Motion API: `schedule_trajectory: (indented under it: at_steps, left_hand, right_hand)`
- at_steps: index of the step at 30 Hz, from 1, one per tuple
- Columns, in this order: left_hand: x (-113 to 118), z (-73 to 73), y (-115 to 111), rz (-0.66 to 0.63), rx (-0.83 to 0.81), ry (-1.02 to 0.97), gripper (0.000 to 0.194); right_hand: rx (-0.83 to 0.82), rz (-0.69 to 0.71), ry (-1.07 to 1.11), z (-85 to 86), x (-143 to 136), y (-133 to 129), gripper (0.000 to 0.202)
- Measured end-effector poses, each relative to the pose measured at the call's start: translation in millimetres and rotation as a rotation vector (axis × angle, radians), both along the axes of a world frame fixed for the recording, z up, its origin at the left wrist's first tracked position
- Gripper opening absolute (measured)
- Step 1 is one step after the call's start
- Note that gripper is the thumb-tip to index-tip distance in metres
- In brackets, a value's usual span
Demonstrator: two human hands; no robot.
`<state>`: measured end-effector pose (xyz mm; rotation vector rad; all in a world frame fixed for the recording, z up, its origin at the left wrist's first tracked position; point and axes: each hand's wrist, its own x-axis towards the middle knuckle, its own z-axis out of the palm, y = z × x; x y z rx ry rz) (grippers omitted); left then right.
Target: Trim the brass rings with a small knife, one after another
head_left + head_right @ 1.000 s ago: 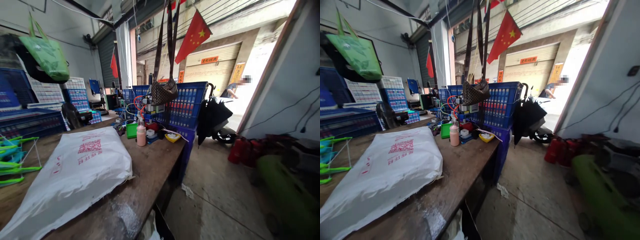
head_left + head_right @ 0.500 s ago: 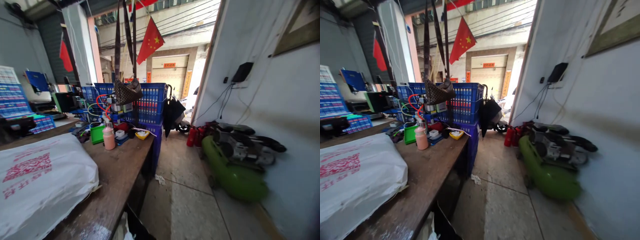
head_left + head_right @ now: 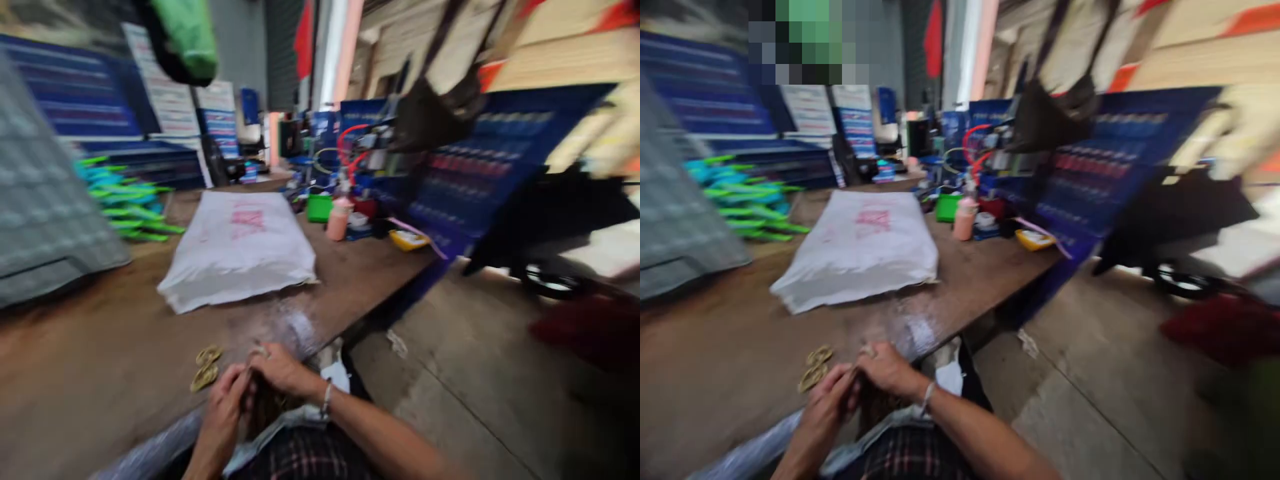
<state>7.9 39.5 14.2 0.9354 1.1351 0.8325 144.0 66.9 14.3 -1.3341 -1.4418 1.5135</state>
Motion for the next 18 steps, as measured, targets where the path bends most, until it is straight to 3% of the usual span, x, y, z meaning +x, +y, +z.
schedule_trajectory:
  at_steps: [3,9,14,18]
  left_hand:
    - [7.0,2.4,-3.5,0.086,-0.028,-0.063,0.041]
    - [6.2,6.1,-7.5,0.158,-0.011,-0.12,0.04]
    - [1.6,4.1,-6.3,0.199,0.001,-0.087,0.036]
    - [2.1,6.9,-4.1,0.211,-0.01,-0.054,0.036]
  right_hand:
    - [0.028,0.029,0.033,0.2,1.3,3.1,0.021]
    - [0.178,-0.016,-0.199,-1.3,6.8,1.0,0.02]
    - [0.474,0.194,-0.507,-4.1,10.0,-5.0,0.015]
    - [0.544,0.254,-0.611,-4.9,7.1,-6.6,0.019]
